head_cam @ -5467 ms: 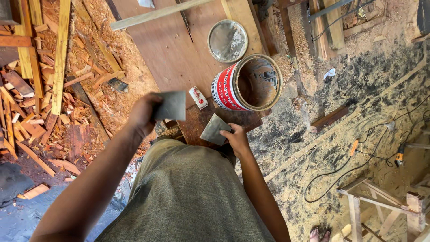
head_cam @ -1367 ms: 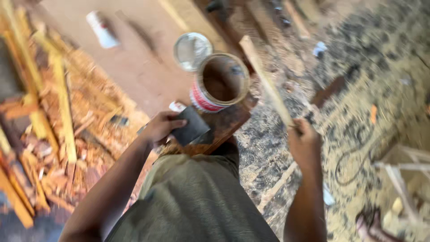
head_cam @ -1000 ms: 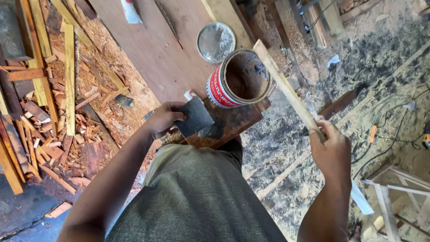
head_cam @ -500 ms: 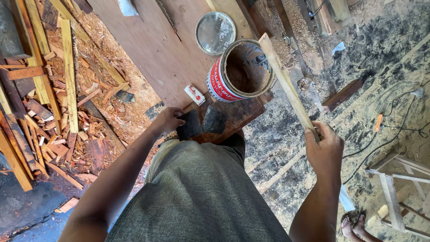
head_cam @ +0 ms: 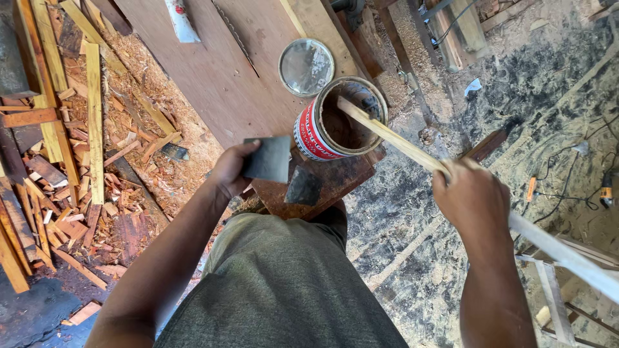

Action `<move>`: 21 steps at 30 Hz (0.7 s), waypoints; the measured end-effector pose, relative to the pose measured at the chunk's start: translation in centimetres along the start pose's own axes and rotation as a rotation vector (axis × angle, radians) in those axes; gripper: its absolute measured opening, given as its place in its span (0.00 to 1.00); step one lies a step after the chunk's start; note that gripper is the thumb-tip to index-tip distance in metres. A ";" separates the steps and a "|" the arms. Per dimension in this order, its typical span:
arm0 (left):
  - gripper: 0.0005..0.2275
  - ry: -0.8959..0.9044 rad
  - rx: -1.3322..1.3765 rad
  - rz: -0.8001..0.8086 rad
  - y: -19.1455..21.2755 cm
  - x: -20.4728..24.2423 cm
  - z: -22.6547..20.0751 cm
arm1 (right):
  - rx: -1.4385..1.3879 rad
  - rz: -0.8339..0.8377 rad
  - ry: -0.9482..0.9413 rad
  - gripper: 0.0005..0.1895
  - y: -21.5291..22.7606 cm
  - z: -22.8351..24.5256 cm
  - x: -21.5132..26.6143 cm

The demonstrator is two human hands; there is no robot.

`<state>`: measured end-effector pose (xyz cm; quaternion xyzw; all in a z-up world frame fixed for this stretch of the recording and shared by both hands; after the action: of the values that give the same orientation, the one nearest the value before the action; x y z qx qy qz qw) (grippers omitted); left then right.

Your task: The person scoops wood filler from a can onto a metal putty knife using a wooden stick. They then squeeze a tube of hardener onto the filler and use the putty knife to mix the two substances together on the blade.

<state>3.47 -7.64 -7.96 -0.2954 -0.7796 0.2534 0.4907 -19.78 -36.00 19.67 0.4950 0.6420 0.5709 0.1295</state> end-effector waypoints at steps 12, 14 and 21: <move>0.16 -0.287 0.311 0.062 -8.7 -2.9 -5.2 | 0.334 -0.335 0.526 0.09 4.0 11.6 -4.8; 0.17 -0.280 0.309 0.038 -10.6 -3.1 -5.0 | 0.347 -0.374 0.561 0.08 3.6 12.7 -5.9; 0.16 -0.245 0.327 0.040 -13.8 -3.5 -3.1 | 0.403 -0.316 0.674 0.07 2.1 13.2 -8.4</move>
<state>4.60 -19.41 0.55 -0.1942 -0.7759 0.4201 0.4286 -5.07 -34.89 13.98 0.1917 0.8151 0.5372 -0.1011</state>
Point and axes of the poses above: each hand's wrist, its own x-axis away from the middle knuckle, its own y-axis out of the back of the hand, z = x × y, the point moved 5 cm from there along -x, towards the middle knuckle, and after that the axes turned 1 degree about -z, right-handed, at the moved point
